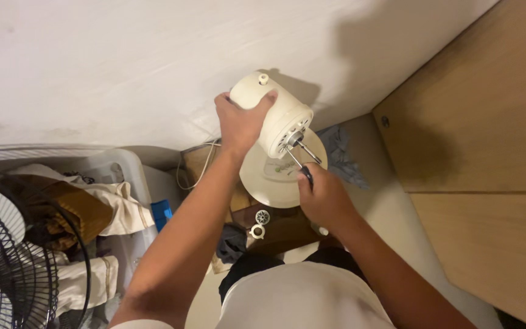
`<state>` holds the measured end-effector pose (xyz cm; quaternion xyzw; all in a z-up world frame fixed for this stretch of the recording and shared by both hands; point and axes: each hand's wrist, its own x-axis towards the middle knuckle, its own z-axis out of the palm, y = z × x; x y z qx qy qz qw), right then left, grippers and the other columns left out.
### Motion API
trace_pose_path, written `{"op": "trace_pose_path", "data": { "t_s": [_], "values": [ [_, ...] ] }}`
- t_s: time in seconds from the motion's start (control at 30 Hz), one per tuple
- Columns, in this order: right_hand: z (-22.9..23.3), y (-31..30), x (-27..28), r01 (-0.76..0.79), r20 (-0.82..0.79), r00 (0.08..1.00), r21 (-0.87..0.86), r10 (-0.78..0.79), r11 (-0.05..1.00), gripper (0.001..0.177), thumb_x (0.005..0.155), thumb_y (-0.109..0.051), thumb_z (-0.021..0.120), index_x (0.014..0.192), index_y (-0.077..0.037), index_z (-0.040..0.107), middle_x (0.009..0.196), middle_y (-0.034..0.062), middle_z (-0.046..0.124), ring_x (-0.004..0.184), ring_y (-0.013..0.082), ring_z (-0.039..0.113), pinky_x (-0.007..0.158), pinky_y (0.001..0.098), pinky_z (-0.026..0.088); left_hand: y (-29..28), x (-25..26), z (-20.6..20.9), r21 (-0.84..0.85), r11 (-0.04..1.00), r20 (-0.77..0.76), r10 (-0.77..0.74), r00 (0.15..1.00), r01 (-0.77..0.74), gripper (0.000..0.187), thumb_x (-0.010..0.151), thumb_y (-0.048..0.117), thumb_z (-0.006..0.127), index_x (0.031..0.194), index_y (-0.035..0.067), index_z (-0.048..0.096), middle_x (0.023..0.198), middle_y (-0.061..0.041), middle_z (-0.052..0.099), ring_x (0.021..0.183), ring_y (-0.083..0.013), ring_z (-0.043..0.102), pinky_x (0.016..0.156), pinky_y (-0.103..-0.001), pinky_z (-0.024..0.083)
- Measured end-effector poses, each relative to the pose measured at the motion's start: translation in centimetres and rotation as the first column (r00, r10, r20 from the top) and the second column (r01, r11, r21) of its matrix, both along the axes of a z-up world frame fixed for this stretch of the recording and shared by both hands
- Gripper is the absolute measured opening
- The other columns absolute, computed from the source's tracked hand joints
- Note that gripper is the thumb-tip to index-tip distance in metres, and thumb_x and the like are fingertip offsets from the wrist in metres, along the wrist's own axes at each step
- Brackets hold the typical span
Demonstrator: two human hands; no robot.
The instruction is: The person uses a screwdriver to loosen and remove a screw from the rear of a white standing electric fan. They then detach the fan head from the stand and set it aside.
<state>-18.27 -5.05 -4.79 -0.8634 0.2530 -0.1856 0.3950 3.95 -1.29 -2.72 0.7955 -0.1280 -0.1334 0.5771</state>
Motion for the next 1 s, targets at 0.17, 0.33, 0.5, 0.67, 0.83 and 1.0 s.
{"op": "trace_pose_path", "data": {
  "t_s": [0.17, 0.33, 0.5, 0.67, 0.83, 1.0],
  "values": [
    [0.3, 1.3, 0.7, 0.077, -0.16, 0.977, -0.347, -0.14, 0.935, 0.021, 0.1, -0.022, 0.055, 0.098, -0.001, 0.059, 0.081, 0.0215, 0.066, 0.065, 0.043, 0.063, 0.058, 0.0535, 0.05, -0.7, 0.1, -0.5, -0.071, 0.997, -0.034, -0.027, 0.999, 0.024, 0.095, 0.071, 0.042, 0.087, 0.127, -0.013, 0.034, 0.117, -0.024, 0.06, 0.104, -0.0255, 0.067, 0.086, -0.033, 0.058],
    [0.4, 1.2, 2.0, 0.109, -0.313, 0.916, -0.404, -0.249, 0.908, 0.028, 0.104, -0.027, 0.054, 0.09, -0.004, 0.056, 0.076, 0.0178, 0.066, 0.06, 0.0379, 0.066, 0.054, 0.0491, 0.052, -1.0, -0.6, -0.6, -0.104, 0.995, -0.015, 0.0, 1.0, -0.002, 0.092, 0.074, 0.041, 0.086, 0.127, -0.013, 0.033, 0.116, -0.025, 0.063, 0.105, -0.0258, 0.067, 0.09, -0.032, 0.055],
    [0.6, 0.7, 2.1, 0.155, -0.229, 0.929, -0.476, -0.292, 0.865, 0.024, 0.104, -0.025, 0.053, 0.09, -0.006, 0.058, 0.076, 0.0178, 0.067, 0.059, 0.0361, 0.066, 0.052, 0.0483, 0.052, -0.9, -1.1, -0.7, -0.101, 0.995, 0.012, 0.014, 1.0, -0.013, 0.094, 0.076, 0.04, 0.086, 0.127, -0.014, 0.03, 0.116, -0.025, 0.063, 0.107, -0.0258, 0.067, 0.093, -0.032, 0.054],
    [1.7, -0.3, 2.4, 0.061, -0.35, 0.914, -0.376, -0.203, 0.925, 0.025, 0.103, -0.028, 0.052, 0.091, -0.008, 0.062, 0.071, 0.0189, 0.069, 0.063, 0.0393, 0.068, 0.057, 0.0513, 0.054, -0.3, -1.2, -0.8, -0.136, 0.991, -0.005, 0.003, 1.0, -0.004, 0.094, 0.076, 0.039, 0.087, 0.128, -0.015, 0.031, 0.116, -0.025, 0.063, 0.107, -0.0256, 0.067, 0.093, -0.033, 0.055],
    [3.1, -1.5, 2.6, 0.04, -0.436, 0.891, -0.204, -0.128, 0.978, 0.03, 0.101, -0.03, 0.051, 0.092, -0.006, 0.066, 0.073, 0.0231, 0.069, 0.07, 0.0442, 0.068, 0.065, 0.0577, 0.052, -0.7, -1.7, -0.5, -0.141, 0.99, 0.019, 0.029, 0.999, -0.026, 0.095, 0.076, 0.038, 0.087, 0.129, -0.015, 0.029, 0.117, -0.026, 0.061, 0.107, -0.0258, 0.066, 0.092, -0.033, 0.055],
    [2.7, -2.7, 2.6, 0.063, -0.492, 0.867, -0.037, -0.073, 0.997, 0.048, 0.105, -0.037, 0.046, 0.082, -0.001, 0.068, 0.077, 0.0254, 0.068, 0.076, 0.0461, 0.066, 0.071, 0.0566, 0.052, -0.6, -2.1, -0.4, -0.202, 0.979, 0.014, 0.004, 1.0, -0.001, 0.092, 0.078, 0.036, 0.086, 0.128, -0.015, 0.028, 0.118, -0.025, 0.061, 0.108, -0.0248, 0.066, 0.093, -0.032, 0.056]
  ]
}}
